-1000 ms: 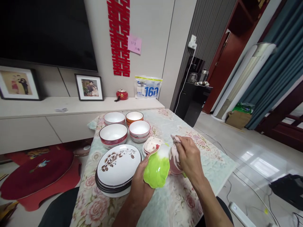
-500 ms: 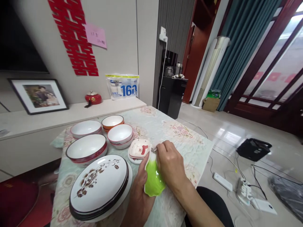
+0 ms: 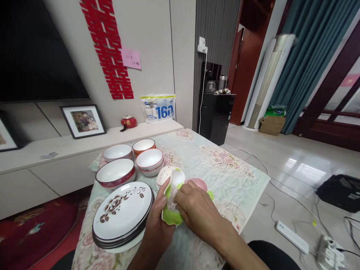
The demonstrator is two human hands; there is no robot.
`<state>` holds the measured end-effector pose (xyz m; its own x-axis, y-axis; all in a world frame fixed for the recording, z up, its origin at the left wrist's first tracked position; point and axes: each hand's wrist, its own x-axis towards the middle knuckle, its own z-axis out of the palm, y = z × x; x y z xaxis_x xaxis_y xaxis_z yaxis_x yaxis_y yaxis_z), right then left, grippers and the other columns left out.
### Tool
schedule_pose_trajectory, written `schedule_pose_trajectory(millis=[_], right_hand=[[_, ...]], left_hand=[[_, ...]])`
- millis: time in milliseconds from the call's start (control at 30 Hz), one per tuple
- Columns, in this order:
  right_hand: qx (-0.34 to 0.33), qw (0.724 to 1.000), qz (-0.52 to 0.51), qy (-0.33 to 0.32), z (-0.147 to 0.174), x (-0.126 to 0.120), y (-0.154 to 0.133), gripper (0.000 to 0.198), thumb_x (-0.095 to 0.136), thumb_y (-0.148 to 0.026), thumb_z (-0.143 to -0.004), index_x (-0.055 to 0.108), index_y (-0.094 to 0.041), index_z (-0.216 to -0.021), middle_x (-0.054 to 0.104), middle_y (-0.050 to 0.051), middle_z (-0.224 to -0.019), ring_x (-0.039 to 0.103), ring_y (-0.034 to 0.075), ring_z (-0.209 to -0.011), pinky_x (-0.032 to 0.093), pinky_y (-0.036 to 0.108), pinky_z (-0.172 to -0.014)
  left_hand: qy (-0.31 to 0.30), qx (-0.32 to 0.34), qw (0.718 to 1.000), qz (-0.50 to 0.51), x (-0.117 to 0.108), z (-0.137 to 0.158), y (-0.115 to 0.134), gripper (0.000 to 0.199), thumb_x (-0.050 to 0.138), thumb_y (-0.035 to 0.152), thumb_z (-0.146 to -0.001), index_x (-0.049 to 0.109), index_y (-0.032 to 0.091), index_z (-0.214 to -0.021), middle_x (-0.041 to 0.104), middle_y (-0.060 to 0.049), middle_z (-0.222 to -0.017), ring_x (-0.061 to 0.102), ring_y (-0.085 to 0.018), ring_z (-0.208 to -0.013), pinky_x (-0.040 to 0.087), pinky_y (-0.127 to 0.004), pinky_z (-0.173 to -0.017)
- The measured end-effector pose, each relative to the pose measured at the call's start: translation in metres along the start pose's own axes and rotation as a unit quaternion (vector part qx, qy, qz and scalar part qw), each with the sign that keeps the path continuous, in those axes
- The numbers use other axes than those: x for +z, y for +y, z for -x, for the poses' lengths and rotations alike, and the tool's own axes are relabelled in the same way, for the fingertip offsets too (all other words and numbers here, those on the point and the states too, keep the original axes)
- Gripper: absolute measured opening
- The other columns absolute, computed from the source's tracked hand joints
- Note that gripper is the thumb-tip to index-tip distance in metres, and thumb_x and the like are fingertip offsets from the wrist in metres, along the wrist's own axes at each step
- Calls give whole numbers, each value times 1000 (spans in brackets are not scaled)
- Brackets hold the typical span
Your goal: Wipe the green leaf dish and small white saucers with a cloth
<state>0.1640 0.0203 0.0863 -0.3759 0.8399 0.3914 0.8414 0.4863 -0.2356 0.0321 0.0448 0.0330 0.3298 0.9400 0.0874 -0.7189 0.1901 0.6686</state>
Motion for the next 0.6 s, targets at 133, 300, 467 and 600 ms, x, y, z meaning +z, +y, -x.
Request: schedule_pose_trajectory(millis=[133, 300, 467, 600], right_hand=[[30, 984, 79, 159, -8, 4, 29, 19, 45, -10, -98, 60, -17, -89, 60, 8, -85, 51, 23, -82, 46, 36, -72], [91, 955, 116, 257, -14, 5, 52, 17, 47, -11, -99, 61, -16, -91, 59, 10, -86, 52, 24, -84, 47, 38, -76], [89, 983, 46, 157, -11, 12, 37, 15, 50, -5, -92, 61, -15, -96, 59, 11, -93, 53, 25, -89, 49, 39, -77], [41, 998, -43, 7, -1, 7, 17, 19, 51, -2, -85, 59, -17, -93, 59, 10, -100, 52, 25, -94, 49, 40, -81]], left_hand=[[-21, -12, 999, -29, 15, -6, -8, 49, 67, 36, -86, 64, 26, -134, 52, -6, -154, 36, -32, -148, 35, -43, -119], [-8, -19, 999, -34, 25, -14, -21, 56, 68, 36, -85, 59, 25, -139, 50, -5, -156, 38, -33, -147, 40, -43, -116], [4, 19, 1000, -11, 21, -14, -26, 66, 72, 38, -81, 54, 23, -143, 55, -11, -150, 52, -35, -136, 46, -43, -109], [44, 15, 999, -17, 7, -16, -17, 78, 73, 39, -81, 42, 24, -151, 62, -15, -142, 62, -34, -124, 49, -43, -105]])
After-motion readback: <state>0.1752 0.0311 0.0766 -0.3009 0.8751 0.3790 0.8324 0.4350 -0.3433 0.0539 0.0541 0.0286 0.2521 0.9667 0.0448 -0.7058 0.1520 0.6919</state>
